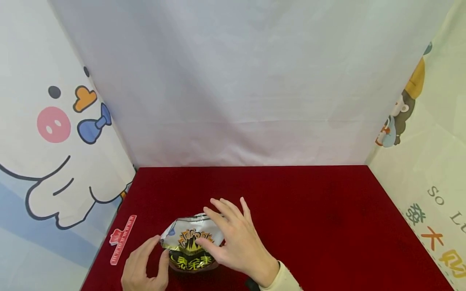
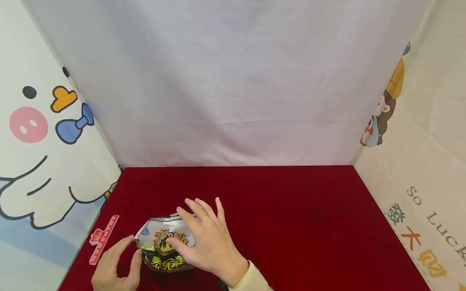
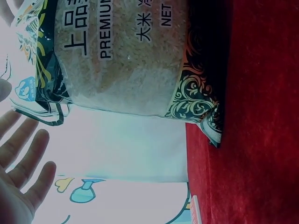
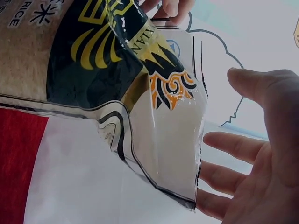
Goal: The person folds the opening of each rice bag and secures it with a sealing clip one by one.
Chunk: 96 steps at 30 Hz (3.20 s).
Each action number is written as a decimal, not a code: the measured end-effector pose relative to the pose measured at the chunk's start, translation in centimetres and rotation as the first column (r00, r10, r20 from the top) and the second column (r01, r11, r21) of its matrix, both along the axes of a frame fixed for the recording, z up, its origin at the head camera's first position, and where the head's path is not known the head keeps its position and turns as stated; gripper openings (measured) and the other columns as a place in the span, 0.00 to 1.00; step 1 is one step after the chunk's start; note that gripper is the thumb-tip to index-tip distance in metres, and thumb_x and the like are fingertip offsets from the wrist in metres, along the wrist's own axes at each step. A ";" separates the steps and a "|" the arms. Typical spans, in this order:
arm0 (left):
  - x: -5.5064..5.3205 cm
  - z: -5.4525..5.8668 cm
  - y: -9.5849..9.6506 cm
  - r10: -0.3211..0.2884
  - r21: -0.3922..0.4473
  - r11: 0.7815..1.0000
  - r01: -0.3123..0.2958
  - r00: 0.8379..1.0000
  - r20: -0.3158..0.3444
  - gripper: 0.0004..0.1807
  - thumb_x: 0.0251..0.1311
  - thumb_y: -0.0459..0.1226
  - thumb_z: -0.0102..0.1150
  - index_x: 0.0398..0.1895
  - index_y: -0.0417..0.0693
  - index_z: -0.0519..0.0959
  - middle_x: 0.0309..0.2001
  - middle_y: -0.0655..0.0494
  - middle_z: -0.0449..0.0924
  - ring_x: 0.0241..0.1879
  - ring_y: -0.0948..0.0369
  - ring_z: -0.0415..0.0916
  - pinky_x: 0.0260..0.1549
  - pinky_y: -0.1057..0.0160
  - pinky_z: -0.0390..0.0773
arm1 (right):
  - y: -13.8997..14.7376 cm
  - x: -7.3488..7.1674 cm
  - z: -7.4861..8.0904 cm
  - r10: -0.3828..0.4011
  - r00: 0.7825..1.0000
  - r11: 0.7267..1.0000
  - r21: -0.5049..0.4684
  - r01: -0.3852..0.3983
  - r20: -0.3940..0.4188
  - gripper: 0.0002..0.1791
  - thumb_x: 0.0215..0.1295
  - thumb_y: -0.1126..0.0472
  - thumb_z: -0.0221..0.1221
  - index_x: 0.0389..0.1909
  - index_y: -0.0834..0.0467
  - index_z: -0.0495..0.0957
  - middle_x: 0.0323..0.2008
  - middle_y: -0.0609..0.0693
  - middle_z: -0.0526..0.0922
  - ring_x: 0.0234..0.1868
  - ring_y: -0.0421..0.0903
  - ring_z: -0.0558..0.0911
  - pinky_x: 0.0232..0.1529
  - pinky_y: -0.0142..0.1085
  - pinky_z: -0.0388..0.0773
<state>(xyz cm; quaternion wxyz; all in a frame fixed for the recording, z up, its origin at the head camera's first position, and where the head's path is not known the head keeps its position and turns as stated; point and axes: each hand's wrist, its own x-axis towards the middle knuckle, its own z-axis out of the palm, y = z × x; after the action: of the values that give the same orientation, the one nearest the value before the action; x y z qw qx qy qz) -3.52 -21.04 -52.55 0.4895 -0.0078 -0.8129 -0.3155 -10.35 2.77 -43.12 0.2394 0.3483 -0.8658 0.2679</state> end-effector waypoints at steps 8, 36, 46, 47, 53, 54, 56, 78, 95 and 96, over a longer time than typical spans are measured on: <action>-0.3 -0.2 0.2 -0.033 0.000 0.999 0.033 0.998 -0.046 0.18 0.56 0.36 0.73 0.50 0.41 0.90 0.47 0.41 0.90 0.51 0.68 0.80 0.60 0.82 0.65 | -0.5 0.1 0.2 0.018 1.000 1.000 0.024 -0.018 0.006 0.35 0.63 0.37 0.72 0.67 0.50 0.82 0.72 0.50 0.79 0.74 0.52 0.76 0.76 0.63 0.67; -0.9 0.0 1.0 -0.010 -0.035 0.999 0.005 0.991 -0.136 0.23 0.74 0.50 0.61 0.38 0.39 0.91 0.45 0.36 0.89 0.40 0.47 0.80 0.59 0.79 0.65 | -3.8 0.6 0.5 -0.023 0.999 1.000 0.001 0.023 -0.032 0.29 0.64 0.37 0.72 0.60 0.48 0.86 0.71 0.51 0.79 0.72 0.52 0.77 0.72 0.72 0.66; -1.6 0.1 1.6 -0.039 -0.059 0.998 0.029 0.982 -0.184 0.27 0.77 0.52 0.58 0.32 0.38 0.91 0.45 0.35 0.89 0.38 0.43 0.80 0.61 0.79 0.66 | -4.7 0.1 0.8 0.040 0.998 0.999 0.028 -0.039 -0.040 0.25 0.69 0.41 0.70 0.61 0.49 0.85 0.71 0.50 0.80 0.73 0.51 0.77 0.75 0.68 0.64; -1.6 0.1 1.5 -0.040 -0.060 0.998 0.029 0.981 -0.190 0.27 0.78 0.52 0.58 0.31 0.38 0.91 0.44 0.35 0.89 0.38 0.43 0.80 0.61 0.79 0.66 | -4.8 0.1 0.8 0.046 0.998 0.998 0.037 -0.045 -0.036 0.24 0.70 0.42 0.69 0.61 0.49 0.85 0.70 0.49 0.80 0.73 0.51 0.77 0.75 0.68 0.64; -1.8 0.2 1.5 -0.045 -0.066 0.997 0.032 0.977 -0.208 0.27 0.77 0.51 0.59 0.31 0.36 0.91 0.43 0.35 0.89 0.38 0.43 0.80 0.60 0.79 0.66 | -5.5 -0.1 0.9 0.057 0.997 0.996 0.074 -0.053 -0.054 0.24 0.70 0.42 0.69 0.62 0.48 0.86 0.69 0.48 0.81 0.70 0.49 0.79 0.76 0.66 0.65; -1.8 0.2 1.5 -0.047 -0.069 0.997 0.033 0.976 -0.213 0.27 0.77 0.51 0.59 0.31 0.37 0.91 0.43 0.35 0.89 0.37 0.43 0.80 0.59 0.79 0.67 | -5.6 -0.1 1.0 0.056 0.997 0.996 0.072 -0.052 -0.058 0.24 0.69 0.42 0.69 0.61 0.48 0.86 0.69 0.48 0.82 0.70 0.49 0.80 0.75 0.66 0.66; -1.9 0.3 1.5 -0.052 -0.077 0.996 0.036 0.976 -0.214 0.27 0.78 0.50 0.59 0.31 0.37 0.91 0.43 0.35 0.89 0.37 0.43 0.80 0.59 0.79 0.67 | -5.9 -0.1 1.0 0.048 0.997 0.997 0.071 -0.043 -0.064 0.24 0.68 0.41 0.70 0.61 0.47 0.86 0.68 0.48 0.82 0.69 0.49 0.80 0.75 0.66 0.67; -1.8 1.3 2.0 -0.082 -0.020 0.997 0.080 0.968 -0.237 0.23 0.74 0.45 0.62 0.30 0.33 0.89 0.40 0.31 0.88 0.38 0.47 0.81 0.60 0.79 0.70 | -5.9 -0.4 0.9 0.049 0.998 0.992 0.120 -0.044 -0.043 0.24 0.67 0.43 0.72 0.61 0.46 0.86 0.66 0.46 0.84 0.63 0.44 0.85 0.72 0.61 0.73; -1.7 1.4 1.1 -0.056 -0.019 0.998 0.057 0.998 0.017 0.24 0.56 0.30 0.72 0.59 0.40 0.86 0.50 0.40 0.89 0.49 0.53 0.81 0.64 0.83 0.63 | -5.7 -0.6 0.8 0.066 0.996 0.991 0.117 -0.059 -0.053 0.23 0.67 0.43 0.72 0.60 0.46 0.87 0.63 0.45 0.86 0.60 0.42 0.86 0.72 0.60 0.74; -1.8 1.5 1.0 -0.064 -0.027 0.998 0.064 0.998 0.010 0.23 0.58 0.31 0.71 0.59 0.40 0.86 0.50 0.40 0.89 0.48 0.51 0.81 0.64 0.82 0.64 | -5.7 -0.6 0.8 0.068 0.996 0.992 0.114 -0.061 -0.052 0.23 0.67 0.43 0.72 0.60 0.46 0.87 0.63 0.45 0.87 0.60 0.42 0.86 0.72 0.60 0.74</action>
<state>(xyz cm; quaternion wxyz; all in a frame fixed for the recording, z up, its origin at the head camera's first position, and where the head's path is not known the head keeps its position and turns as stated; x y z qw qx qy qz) -5.34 -20.00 -51.08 0.4751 -0.0390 -0.8188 -0.3198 -10.90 -2.94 -42.30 0.2349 0.3963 -0.8607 0.2166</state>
